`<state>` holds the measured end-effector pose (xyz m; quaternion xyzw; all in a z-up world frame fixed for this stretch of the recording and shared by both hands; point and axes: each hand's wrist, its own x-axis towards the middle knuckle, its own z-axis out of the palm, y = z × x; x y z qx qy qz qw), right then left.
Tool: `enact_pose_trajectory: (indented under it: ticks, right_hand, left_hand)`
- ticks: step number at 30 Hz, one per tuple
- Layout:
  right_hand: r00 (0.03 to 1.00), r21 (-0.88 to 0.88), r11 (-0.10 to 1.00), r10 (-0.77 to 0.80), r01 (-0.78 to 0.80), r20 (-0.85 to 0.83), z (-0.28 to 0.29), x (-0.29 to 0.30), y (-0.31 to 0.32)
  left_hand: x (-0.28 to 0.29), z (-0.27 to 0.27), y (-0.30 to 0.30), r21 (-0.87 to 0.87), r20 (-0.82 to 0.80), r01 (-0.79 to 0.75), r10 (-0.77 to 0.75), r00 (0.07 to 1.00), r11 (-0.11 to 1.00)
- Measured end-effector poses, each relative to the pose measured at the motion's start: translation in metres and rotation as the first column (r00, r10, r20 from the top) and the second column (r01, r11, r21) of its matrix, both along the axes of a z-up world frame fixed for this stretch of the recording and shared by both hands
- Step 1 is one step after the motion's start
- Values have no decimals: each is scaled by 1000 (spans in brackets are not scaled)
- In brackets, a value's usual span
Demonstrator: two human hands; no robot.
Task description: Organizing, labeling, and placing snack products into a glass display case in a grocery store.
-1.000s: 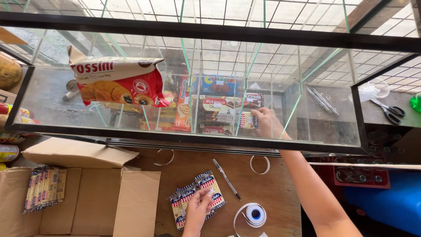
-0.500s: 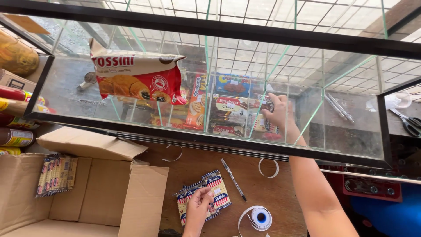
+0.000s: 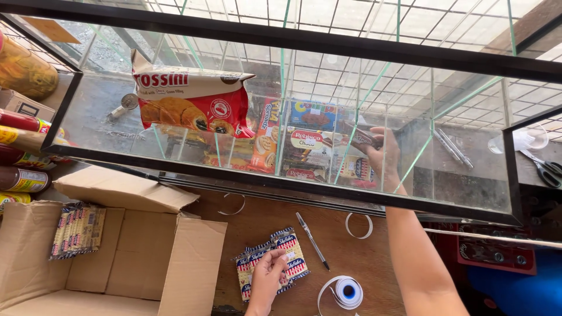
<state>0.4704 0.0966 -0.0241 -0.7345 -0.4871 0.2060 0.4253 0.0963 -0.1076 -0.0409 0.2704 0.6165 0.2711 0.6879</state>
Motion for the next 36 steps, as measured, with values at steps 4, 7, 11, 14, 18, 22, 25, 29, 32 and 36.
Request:
enact_pose_trajectory:
  ticks: [4, 7, 11, 14, 18, 22, 25, 29, 32, 36]
  right_hand:
    - [849, 177, 979, 10, 98, -529, -6, -9, -30]
    - [446, 87, 953, -54, 289, -893, 28, -45, -62]
    - [280, 15, 953, -73, 301, -957, 10, -79, -104]
    - [275, 9, 987, -35, 158, -961, -9, -94, -122]
    - [411, -101, 989, -49, -107, -910, -32, -103, -124]
    - [531, -74, 984, 23, -160, -847, 16, -127, -106]
    - [591, -1, 991, 80, -135, -803, 18, -136, -95]
    - [660, 29, 998, 63, -63, -748, 20, -145, -87]
    - [695, 38, 999, 49, -31, -717, 17, -147, -84]
    - [766, 29, 999, 31, -16, -643, 4, -147, -85]
  left_hand:
    - [12, 23, 20, -21, 12, 46, -46, 999, 999]
    - [29, 29, 45, 91, 49, 92, -97, 994, 992]
    - [55, 40, 80, 156, 169, 52, -78, 983, 986]
    - [69, 31, 97, 161, 271, -1, -43, 962, 987]
    - [81, 10, 110, 150, 357, -111, 51, 933, 983]
    - [83, -2, 122, 111, 362, -219, 165, 917, 969]
    - [84, -15, 129, 32, 443, -350, 301, 845, 936]
    - [89, -9, 135, -60, 435, -504, 477, 763, 861]
    - [91, -17, 137, -70, 449, -560, 527, 722, 826]
    - [91, -34, 140, -40, 423, -550, 513, 747, 834]
